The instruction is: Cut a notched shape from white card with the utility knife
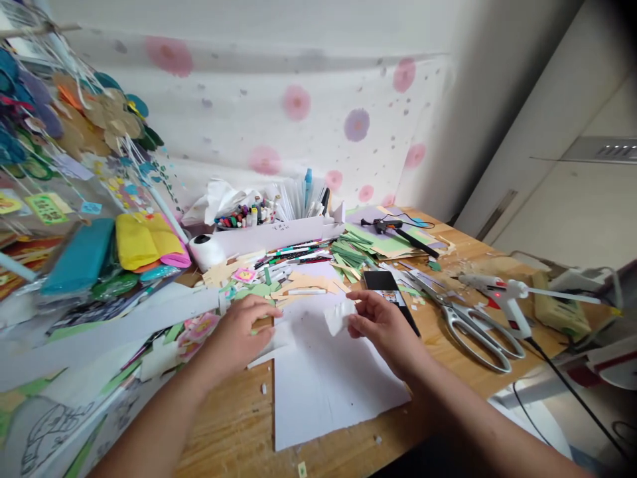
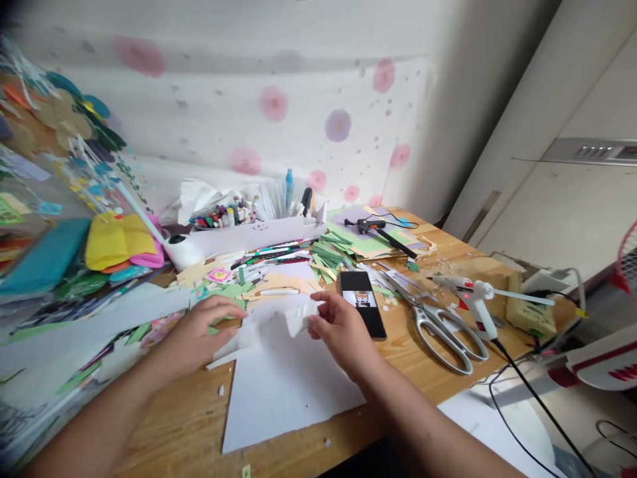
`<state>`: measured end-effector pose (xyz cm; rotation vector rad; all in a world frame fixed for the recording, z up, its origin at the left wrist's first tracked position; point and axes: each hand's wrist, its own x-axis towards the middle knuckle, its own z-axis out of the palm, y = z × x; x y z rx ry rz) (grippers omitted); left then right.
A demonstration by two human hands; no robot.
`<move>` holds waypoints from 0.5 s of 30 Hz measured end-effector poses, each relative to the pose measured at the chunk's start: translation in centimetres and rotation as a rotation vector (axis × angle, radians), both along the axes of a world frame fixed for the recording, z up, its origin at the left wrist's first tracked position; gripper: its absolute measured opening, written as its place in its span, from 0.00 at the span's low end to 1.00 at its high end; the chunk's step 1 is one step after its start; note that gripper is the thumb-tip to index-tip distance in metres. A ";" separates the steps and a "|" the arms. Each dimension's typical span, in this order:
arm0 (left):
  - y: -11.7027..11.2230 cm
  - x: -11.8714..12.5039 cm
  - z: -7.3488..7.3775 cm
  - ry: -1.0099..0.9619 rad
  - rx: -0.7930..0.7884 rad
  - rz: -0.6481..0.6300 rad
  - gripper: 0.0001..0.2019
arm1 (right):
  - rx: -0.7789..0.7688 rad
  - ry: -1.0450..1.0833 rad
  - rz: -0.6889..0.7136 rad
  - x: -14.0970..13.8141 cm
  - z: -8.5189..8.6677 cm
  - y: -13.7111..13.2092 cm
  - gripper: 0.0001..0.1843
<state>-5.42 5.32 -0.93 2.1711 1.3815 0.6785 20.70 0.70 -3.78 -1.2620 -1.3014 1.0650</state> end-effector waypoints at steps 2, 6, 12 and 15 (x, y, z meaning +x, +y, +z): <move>-0.3 0.0 -0.1 0.102 -0.027 -0.049 0.04 | 0.018 -0.110 -0.027 0.2 -0.3 1.0 0.21; -1.1 0.3 -0.3 0.215 -0.040 -0.132 0.05 | 0.127 -0.318 -0.136 1.2 -0.4 1.4 0.25; -1.3 -0.2 0.6 0.167 -0.110 -0.131 0.07 | 0.373 -0.525 -0.005 1.5 1.1 -0.4 0.14; -2.4 0.3 1.4 -0.010 -0.294 -0.158 0.07 | 0.382 -0.402 0.218 -0.3 1.7 -2.3 0.26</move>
